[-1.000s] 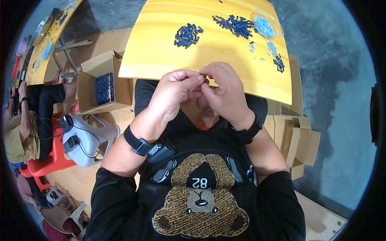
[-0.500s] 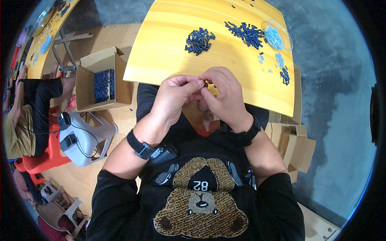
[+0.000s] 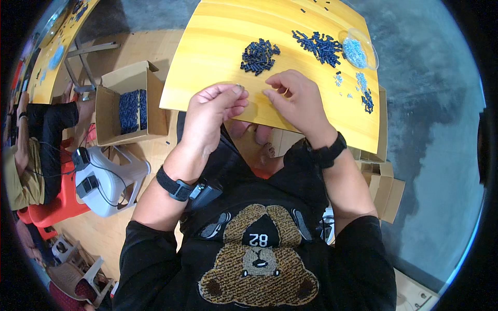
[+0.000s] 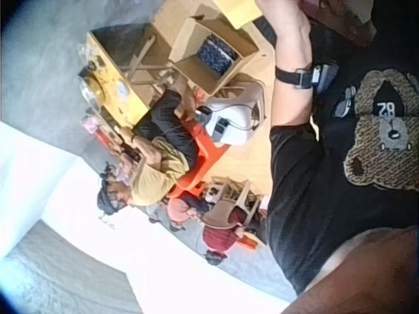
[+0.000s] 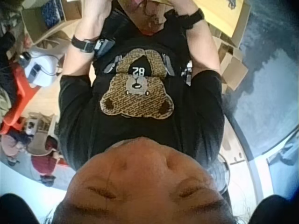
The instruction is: The person repeatedly picks up a black plastic piece and a blue plastic piece, joins them together by hand, and places the assembled unit onto the table.
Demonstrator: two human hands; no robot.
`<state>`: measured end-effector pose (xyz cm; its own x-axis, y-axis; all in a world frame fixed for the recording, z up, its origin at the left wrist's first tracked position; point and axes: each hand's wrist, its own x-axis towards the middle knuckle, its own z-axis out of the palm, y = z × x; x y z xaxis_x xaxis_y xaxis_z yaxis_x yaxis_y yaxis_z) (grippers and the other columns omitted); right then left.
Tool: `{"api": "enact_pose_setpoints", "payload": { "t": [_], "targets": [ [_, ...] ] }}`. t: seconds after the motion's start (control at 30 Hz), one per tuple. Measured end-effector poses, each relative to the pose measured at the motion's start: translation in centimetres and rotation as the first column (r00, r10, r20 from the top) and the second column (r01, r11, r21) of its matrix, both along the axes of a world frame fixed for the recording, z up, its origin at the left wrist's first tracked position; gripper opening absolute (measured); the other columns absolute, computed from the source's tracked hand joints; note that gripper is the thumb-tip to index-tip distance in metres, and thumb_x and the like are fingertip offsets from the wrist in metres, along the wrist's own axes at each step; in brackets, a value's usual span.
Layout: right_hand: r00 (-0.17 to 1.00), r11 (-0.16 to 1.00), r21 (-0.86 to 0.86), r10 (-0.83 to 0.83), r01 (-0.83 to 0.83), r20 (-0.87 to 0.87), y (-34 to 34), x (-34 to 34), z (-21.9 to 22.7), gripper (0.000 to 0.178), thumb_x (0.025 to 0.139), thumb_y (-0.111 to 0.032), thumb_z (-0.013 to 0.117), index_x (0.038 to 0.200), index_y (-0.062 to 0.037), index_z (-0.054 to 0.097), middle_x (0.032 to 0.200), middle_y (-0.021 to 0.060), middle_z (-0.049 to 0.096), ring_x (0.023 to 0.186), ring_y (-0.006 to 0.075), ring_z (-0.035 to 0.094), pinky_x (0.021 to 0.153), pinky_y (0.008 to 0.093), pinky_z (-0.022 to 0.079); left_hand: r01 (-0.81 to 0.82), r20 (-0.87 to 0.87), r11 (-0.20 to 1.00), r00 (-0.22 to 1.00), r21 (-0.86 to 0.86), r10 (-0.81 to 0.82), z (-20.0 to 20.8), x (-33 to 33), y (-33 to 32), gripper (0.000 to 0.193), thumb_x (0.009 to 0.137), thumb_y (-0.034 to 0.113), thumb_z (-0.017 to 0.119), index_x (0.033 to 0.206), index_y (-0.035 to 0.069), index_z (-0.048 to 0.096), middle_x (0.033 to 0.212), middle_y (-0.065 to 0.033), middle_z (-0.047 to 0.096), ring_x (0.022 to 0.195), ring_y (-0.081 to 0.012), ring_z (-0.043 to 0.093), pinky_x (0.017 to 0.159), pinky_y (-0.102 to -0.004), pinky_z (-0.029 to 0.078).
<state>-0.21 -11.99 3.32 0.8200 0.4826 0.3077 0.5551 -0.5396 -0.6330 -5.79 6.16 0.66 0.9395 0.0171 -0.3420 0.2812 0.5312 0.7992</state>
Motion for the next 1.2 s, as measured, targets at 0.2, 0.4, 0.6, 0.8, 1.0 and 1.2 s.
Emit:
{"api": "enact_pose_setpoints", "payload": {
  "t": [0.2, 0.4, 0.6, 0.8, 1.0, 1.2],
  "targets": [
    [0.995, 0.998, 0.019, -0.065, 0.067, -0.079, 0.7, 2.4, -1.1, 0.013, 0.074, -0.014, 0.061, 0.082, -0.0036, 0.063, 0.076, 0.0145, 0.059, 0.07, 0.0308, 0.058, 0.065, 0.0392, 0.048, -0.014, -0.038, 1.0, 0.999, -0.007, 0.013, -0.4, 0.3, 0.8, 0.013, 0.087, 0.014, 0.057, 0.095, 0.003, 0.059, 0.092, -0.0089, 0.065, 0.078, -0.0148, 0.062, 0.068, -0.0255, 0.051],
    [0.992, 0.988, -0.121, -0.088, 0.098, 0.086, 1.6, 3.7, -2.4, 0.012, 0.075, -0.012, 0.055, 0.079, -0.004, 0.063, 0.077, 0.0145, 0.06, 0.075, 0.0327, 0.059, 0.068, 0.0411, 0.048, 0.027, -0.017, 0.994, 1.0, 0.102, -0.025, -0.8, 0.1, 0.8, 0.012, 0.087, 0.016, 0.058, 0.094, 0.005, 0.06, 0.09, -0.0078, 0.066, 0.074, -0.0129, 0.063, 0.057, -0.0237, 0.052],
    [0.993, 0.984, -0.135, -0.118, 0.118, 0.005, 0.8, 3.9, -2.3, 0.012, 0.074, -0.01, 0.054, 0.074, -0.0038, 0.064, 0.078, 0.0159, 0.062, 0.077, 0.0331, 0.059, 0.07, 0.0419, 0.048, 0.01, 0.004, 0.989, 1.0, 0.146, -0.01, -1.0, 0.1, 0.5, 0.013, 0.088, 0.017, 0.058, 0.093, 0.005, 0.06, 0.09, -0.0069, 0.066, 0.072, -0.0118, 0.063, 0.052, -0.0212, 0.051],
    [0.994, 0.986, -0.127, -0.109, 0.106, -0.019, 0.6, 3.5, -2.3, 0.011, 0.073, -0.009, 0.056, 0.076, -0.0035, 0.065, 0.078, 0.0169, 0.062, 0.077, 0.0331, 0.06, 0.071, 0.0409, 0.048, 0.011, -0.002, 0.981, 1.0, 0.194, -0.011, -0.9, -0.1, 0.5, 0.013, 0.088, 0.017, 0.058, 0.093, 0.006, 0.061, 0.091, -0.0066, 0.065, 0.072, -0.012, 0.063, 0.052, -0.0211, 0.051],
    [0.987, 0.992, -0.01, -0.128, 0.128, -0.094, -0.1, 3.4, -2.3, 0.012, 0.073, -0.011, 0.057, 0.077, -0.0032, 0.065, 0.078, 0.0163, 0.062, 0.076, 0.0321, 0.06, 0.07, 0.0387, 0.049, 0.049, -0.01, 0.976, 0.999, 0.214, -0.048, -0.7, 0.0, 0.4, 0.013, 0.088, 0.017, 0.057, 0.093, 0.006, 0.061, 0.091, -0.0059, 0.065, 0.073, -0.0113, 0.063, 0.053, -0.0211, 0.05],
    [0.996, 0.991, -0.101, -0.086, 0.086, 0.007, 0.1, 3.7, -2.4, 0.013, 0.075, -0.011, 0.056, 0.079, -0.0037, 0.067, 0.078, 0.0162, 0.061, 0.077, 0.0326, 0.059, 0.071, 0.0403, 0.048, 0.047, 0.011, 0.976, 0.999, 0.211, -0.051, -1.0, -0.1, 0.5, 0.014, 0.088, 0.019, 0.058, 0.095, 0.006, 0.061, 0.092, -0.005, 0.065, 0.074, -0.0105, 0.062, 0.053, -0.0209, 0.05]
  ]
}}
